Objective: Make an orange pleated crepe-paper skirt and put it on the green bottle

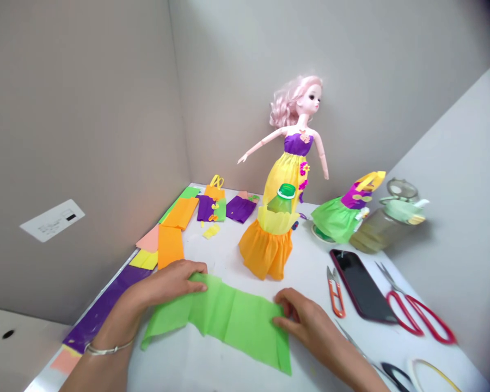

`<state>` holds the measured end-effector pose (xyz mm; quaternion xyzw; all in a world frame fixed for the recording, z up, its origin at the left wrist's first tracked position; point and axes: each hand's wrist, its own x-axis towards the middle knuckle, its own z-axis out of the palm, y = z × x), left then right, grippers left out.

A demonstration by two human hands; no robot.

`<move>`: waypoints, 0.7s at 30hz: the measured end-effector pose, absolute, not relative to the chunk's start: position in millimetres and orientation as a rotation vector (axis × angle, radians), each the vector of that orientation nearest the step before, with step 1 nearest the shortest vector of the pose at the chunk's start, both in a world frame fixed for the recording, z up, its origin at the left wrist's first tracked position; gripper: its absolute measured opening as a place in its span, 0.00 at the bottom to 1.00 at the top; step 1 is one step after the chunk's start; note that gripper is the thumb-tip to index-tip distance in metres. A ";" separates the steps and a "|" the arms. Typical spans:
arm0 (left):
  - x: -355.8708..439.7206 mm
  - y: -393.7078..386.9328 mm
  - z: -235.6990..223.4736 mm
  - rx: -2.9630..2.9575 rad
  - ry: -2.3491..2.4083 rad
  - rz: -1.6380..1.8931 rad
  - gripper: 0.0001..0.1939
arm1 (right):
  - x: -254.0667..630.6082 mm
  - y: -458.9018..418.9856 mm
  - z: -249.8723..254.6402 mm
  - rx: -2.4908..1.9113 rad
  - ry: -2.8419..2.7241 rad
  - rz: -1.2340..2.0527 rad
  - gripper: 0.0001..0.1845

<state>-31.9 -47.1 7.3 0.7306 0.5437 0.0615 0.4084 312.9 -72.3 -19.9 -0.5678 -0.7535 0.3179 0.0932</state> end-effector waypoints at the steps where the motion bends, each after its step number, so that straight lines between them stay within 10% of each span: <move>1: -26.5 -48.0 8.0 1.843 1.351 0.182 0.11 | 309.3 -74.1 -19.4 -1.688 -2.263 0.942 0.06; 6: 12.5 -58.3 -0.9 1.822 1.259 0.334 0.08 | 298.1 -78.4 -23.2 -1.613 -2.370 0.878 0.07; 12: 48.4 -79.0 -20.2 1.800 1.197 0.264 0.36 | 294.2 -82.0 -24.6 -1.500 -2.307 0.959 0.06; 21: 57.7 -83.6 -15.0 2.039 1.129 0.240 0.04 | 283.4 -87.1 -19.9 -1.217 -2.136 1.193 0.07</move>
